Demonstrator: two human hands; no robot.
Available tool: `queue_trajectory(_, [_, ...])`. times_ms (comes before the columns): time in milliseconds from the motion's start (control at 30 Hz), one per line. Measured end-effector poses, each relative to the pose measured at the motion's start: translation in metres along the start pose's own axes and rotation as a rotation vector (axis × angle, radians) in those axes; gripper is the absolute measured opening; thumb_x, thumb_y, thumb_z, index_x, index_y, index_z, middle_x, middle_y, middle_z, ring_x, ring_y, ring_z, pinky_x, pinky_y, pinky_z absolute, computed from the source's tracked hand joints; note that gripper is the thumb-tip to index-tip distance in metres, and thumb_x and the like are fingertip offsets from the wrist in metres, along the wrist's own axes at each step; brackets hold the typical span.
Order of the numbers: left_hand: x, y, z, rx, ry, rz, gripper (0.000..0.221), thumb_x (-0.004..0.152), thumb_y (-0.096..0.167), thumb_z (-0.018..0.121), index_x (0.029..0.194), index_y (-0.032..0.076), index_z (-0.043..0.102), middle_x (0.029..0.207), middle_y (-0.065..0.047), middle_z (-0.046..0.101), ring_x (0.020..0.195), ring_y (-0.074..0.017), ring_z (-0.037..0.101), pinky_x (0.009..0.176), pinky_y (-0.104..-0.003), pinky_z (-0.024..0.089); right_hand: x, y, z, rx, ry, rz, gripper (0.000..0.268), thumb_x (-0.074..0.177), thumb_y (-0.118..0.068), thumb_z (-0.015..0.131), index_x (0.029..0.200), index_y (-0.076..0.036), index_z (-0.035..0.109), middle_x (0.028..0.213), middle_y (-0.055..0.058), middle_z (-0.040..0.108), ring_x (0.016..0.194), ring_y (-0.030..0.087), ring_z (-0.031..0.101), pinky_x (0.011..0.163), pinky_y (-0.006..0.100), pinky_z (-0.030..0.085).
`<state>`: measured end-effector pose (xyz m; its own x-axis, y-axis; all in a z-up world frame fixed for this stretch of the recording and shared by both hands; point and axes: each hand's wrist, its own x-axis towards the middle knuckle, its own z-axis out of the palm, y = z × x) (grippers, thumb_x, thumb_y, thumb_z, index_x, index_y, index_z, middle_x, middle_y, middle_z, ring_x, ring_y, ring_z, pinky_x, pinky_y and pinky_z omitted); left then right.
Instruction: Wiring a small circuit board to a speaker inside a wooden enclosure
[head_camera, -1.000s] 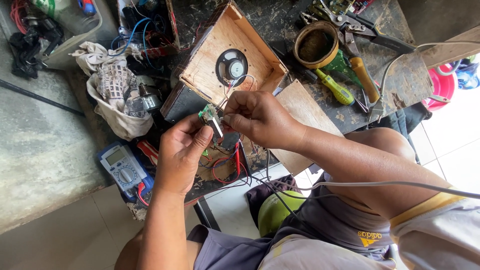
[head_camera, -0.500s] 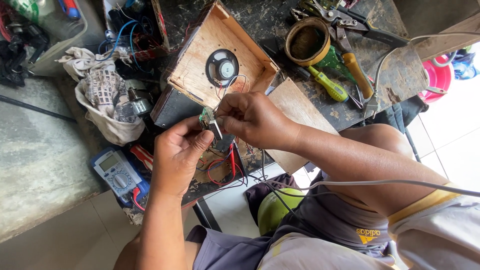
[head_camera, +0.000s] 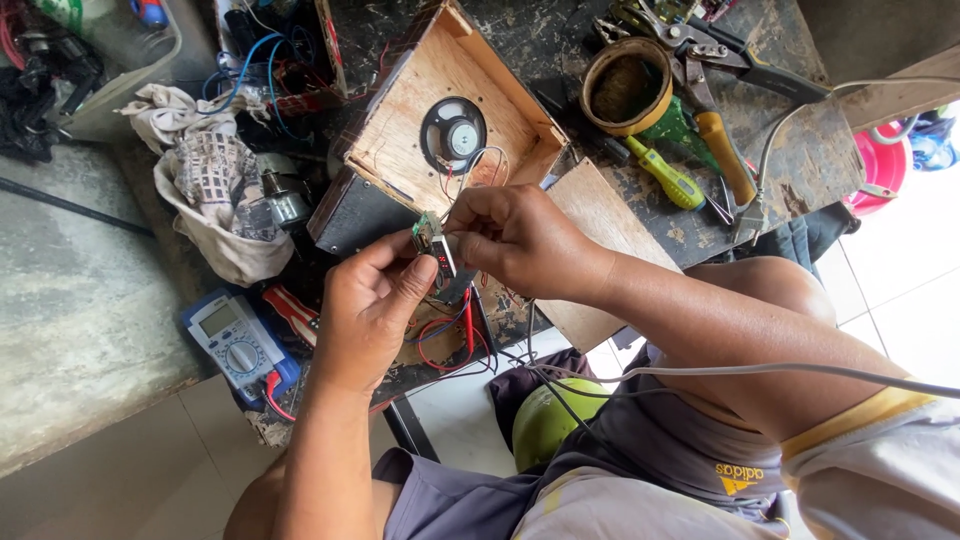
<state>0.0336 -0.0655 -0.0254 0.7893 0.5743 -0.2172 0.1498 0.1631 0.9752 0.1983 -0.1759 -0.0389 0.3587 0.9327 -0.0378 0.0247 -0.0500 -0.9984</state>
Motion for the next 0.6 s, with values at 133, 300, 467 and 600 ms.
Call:
queue_trajectory(133, [0.0, 0.0, -0.001, -0.026, -0.003, 0.005, 0.025, 0.097, 0.013, 0.07, 0.115, -0.002, 0.073, 0.089, -0.007, 0.071, 0.085, -0.0093, 0.062, 0.084, -0.033, 0.059, 0.0, 0.006, 0.0, -0.001, -0.006, 0.009, 0.005, 0.088, -0.002, 0.067, 0.088, 0.001, 0.07, 0.07, 0.012, 0.071, 0.063, 0.017, 0.072, 0.06, 0.029, 0.06])
queue_trajectory(300, [-0.001, -0.005, -0.004, -0.026, -0.028, 0.022, 0.027, 0.098, 0.013, 0.067, 0.118, -0.004, 0.071, 0.092, -0.01, 0.073, 0.089, -0.0115, 0.064, 0.086, -0.036, 0.059, -0.002, 0.012, 0.002, 0.006, -0.014, 0.023, 0.005, 0.089, -0.001, 0.067, 0.09, 0.002, 0.071, 0.072, 0.013, 0.071, 0.064, 0.017, 0.072, 0.061, 0.029, 0.061])
queue_trajectory(467, [-0.001, -0.005, -0.008, -0.022, -0.047, 0.017, 0.028, 0.099, 0.014, 0.066, 0.12, -0.004, 0.071, 0.094, -0.011, 0.074, 0.09, -0.0125, 0.065, 0.085, -0.037, 0.06, 0.0, 0.009, 0.003, -0.002, -0.006, 0.039, 0.006, 0.088, -0.001, 0.067, 0.091, 0.002, 0.071, 0.07, 0.012, 0.071, 0.063, 0.015, 0.071, 0.062, 0.028, 0.06])
queue_trajectory(600, [-0.001, -0.007, -0.009, -0.027, -0.048, 0.011, 0.028, 0.099, 0.015, 0.066, 0.12, -0.003, 0.072, 0.095, -0.01, 0.074, 0.089, -0.0125, 0.066, 0.084, -0.037, 0.061, -0.001, 0.008, 0.003, -0.016, -0.003, 0.052, 0.005, 0.088, -0.002, 0.067, 0.09, 0.001, 0.07, 0.07, 0.01, 0.071, 0.064, 0.014, 0.071, 0.062, 0.027, 0.06])
